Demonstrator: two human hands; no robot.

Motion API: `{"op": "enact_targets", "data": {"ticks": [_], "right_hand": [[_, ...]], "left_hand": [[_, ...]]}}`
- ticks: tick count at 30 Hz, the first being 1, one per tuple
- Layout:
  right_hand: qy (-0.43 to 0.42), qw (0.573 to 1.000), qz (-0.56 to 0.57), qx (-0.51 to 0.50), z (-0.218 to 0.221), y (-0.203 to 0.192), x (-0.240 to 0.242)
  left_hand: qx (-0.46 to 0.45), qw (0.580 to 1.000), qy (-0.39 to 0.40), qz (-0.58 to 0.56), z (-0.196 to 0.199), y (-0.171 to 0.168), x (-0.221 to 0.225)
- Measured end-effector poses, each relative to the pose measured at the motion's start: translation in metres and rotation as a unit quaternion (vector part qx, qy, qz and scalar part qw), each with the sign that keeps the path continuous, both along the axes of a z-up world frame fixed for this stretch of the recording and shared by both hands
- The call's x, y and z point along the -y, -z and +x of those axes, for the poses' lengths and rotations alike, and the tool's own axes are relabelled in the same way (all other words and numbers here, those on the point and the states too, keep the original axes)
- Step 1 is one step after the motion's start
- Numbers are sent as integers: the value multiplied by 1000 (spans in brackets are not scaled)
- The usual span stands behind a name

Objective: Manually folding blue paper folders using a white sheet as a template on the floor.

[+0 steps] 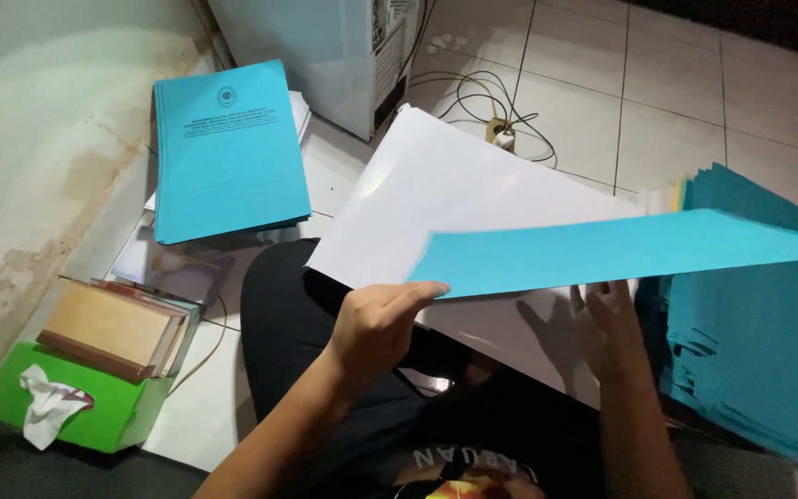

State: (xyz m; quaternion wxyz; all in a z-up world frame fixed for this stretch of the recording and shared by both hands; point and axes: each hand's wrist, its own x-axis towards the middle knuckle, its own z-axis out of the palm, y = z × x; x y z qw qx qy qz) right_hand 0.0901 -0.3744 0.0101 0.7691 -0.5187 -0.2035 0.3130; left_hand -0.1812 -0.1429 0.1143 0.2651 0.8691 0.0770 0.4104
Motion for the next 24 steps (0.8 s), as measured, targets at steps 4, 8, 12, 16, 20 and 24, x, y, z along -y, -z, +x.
{"op": "enact_targets", "data": {"ticks": [4, 8, 12, 16, 20, 24], "right_hand": [[23, 999, -33, 8, -33, -9, -19], [103, 994, 26, -34, -36, 15, -18], [130, 991, -7, -17, -74, -52, -52], [160, 986, 2, -51, -106, -78, -93], [68, 995, -56, 54, -79, -44, -102], [-86, 936, -171, 296, -69, -50, -118]], "left_hand": [[59, 971, 74, -219, -9, -5, 5], [109, 896, 104, -419, -15, 0, -8], [138, 769, 241, -576, -8, 30, -11], [68, 745, 295, -594, 11, 73, 20], [-64, 780, 48, -620, 18, 38, 12], [126, 746, -73, -650, 17, 105, -31]]}}
